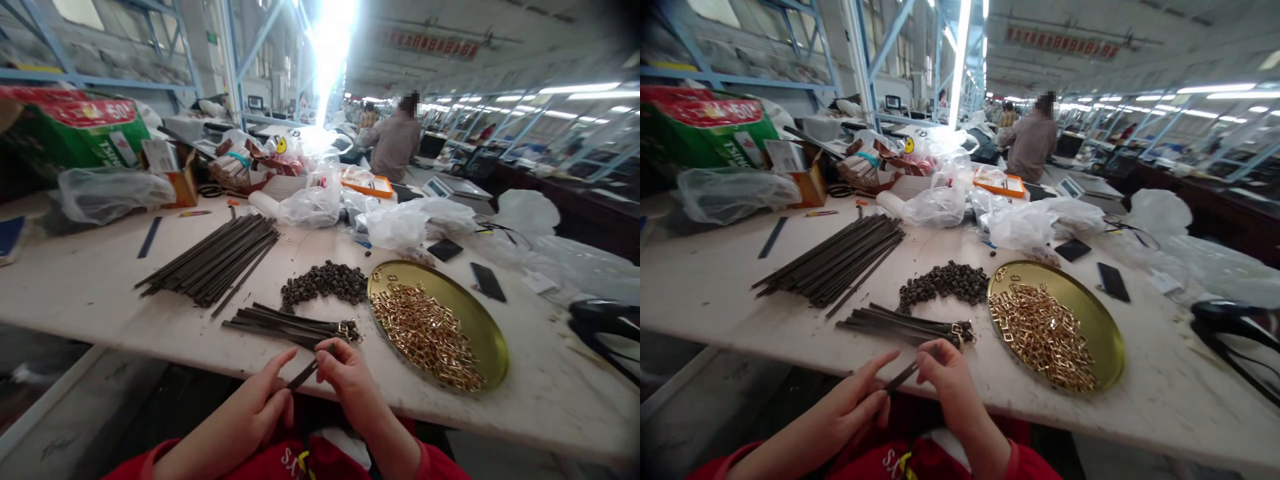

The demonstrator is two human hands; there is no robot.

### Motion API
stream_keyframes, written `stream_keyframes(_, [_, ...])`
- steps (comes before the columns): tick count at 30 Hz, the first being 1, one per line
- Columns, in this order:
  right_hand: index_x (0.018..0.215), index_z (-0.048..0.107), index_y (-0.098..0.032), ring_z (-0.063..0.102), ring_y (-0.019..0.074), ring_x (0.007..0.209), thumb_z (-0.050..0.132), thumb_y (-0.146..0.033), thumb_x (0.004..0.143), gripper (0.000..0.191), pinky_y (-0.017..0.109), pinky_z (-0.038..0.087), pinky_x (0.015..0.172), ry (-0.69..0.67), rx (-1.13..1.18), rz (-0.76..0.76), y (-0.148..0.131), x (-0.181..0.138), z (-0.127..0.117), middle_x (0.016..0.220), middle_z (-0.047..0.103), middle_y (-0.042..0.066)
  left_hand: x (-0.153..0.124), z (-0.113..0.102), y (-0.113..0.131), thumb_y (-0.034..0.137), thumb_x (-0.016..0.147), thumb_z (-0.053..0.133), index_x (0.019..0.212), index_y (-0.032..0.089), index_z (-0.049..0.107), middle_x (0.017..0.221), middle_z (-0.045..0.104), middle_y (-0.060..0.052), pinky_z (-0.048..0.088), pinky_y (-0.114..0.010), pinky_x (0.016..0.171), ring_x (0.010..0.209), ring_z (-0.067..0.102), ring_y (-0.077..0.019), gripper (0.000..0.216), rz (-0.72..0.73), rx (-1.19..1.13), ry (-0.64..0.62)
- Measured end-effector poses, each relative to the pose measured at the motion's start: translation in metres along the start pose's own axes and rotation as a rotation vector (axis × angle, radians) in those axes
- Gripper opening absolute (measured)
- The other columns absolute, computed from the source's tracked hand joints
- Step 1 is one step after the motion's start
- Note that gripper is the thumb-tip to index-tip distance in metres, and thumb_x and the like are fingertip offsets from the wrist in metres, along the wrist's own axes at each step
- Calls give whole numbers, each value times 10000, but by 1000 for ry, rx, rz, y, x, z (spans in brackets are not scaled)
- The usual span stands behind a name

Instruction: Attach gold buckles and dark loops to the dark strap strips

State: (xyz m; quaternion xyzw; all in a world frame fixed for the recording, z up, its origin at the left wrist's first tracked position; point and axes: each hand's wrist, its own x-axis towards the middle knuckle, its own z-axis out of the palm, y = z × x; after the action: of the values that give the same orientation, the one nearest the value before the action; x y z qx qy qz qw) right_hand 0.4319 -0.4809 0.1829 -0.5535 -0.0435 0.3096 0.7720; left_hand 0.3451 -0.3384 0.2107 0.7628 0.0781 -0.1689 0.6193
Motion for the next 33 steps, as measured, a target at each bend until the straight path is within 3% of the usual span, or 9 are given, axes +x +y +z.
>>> stream_keyframes(4, [839, 545, -189, 498, 96, 428, 704, -423, 654, 338, 214, 369, 455, -151, 73, 79, 11, -4, 5, 535, 530, -69, 15, 4, -9, 391, 859, 374, 1383, 173, 215, 685, 568, 7, 417, -237, 621, 633, 512, -143, 590, 90, -24, 57])
stream_keyframes(8, [934, 591, -188, 584, 162, 794, 604, -381, 765, 257, 264, 439, 696, -229, -409, -147, -19, 9, -31, 863, 634, 26, 28, 1, -13, 532, 822, 409, 1273, 199, 411, 541, 471, 43, 347, -200, 478, 508, 428, -120, 561, -26, -150, 28])
stream_keyframes(9, [927, 595, -187, 580, 164, 791, 533, -373, 815, 226, 264, 440, 689, -183, -602, -207, -33, 18, -48, 855, 632, 30, 32, 0, -13, 564, 803, 420, 1198, 198, 476, 497, 413, 59, 295, -190, 425, 454, 368, -105, 542, -67, -190, 33])
stream_keyframes(12, [932, 586, -180, 567, 166, 825, 406, -293, 879, 219, 271, 429, 735, 221, -1390, -323, -75, 58, -98, 901, 613, 52, 44, -1, -11, 602, 739, 490, 873, 188, 557, 475, 303, 84, 184, -174, 379, 414, 238, -69, 440, -132, -268, 68])
stream_keyframes(16, [887, 626, -143, 559, 218, 901, 505, -181, 798, 155, 316, 381, 816, 290, -1604, -250, -94, 111, -132, 950, 612, 122, 56, 3, -6, 559, 764, 474, 737, 185, 479, 473, 340, 89, 187, -169, 390, 414, 245, -62, 375, -90, -256, 73])
stream_keyframes(23, [757, 643, -97, 588, 267, 877, 469, -127, 805, 183, 365, 391, 794, 279, -1596, -220, -86, 134, -138, 867, 641, 192, 59, 4, -3, 436, 793, 418, 787, 181, 465, 629, 482, 62, 216, -182, 375, 367, 278, -42, 260, -124, -165, 57])
stream_keyframes(28, [984, 615, -117, 597, 214, 853, 399, -208, 868, 262, 335, 433, 765, 267, -1413, -280, -98, 104, -126, 905, 657, 130, 53, 1, 9, 410, 821, 400, 754, 172, 495, 626, 451, 52, 284, -188, 445, 478, 351, -80, 264, -58, -22, 95])
stream_keyframes(31, [1024, 592, -150, 592, 147, 630, 399, -331, 874, 304, 270, 475, 601, 96, -1173, -244, -87, 72, -92, 737, 655, 40, 51, 0, 23, 391, 828, 419, 664, 166, 497, 640, 473, 31, 351, -202, 561, 604, 428, -112, 289, 23, 65, 172])
stream_keyframes(33, [977, 598, -149, 566, 131, 575, 489, -412, 819, 325, 258, 467, 544, -50, -704, -149, -72, 51, -64, 700, 638, 26, 50, 1, 31, 368, 835, 421, 664, 162, 507, 654, 503, 20, 373, -214, 627, 652, 461, -123, 281, 71, 61, 203])
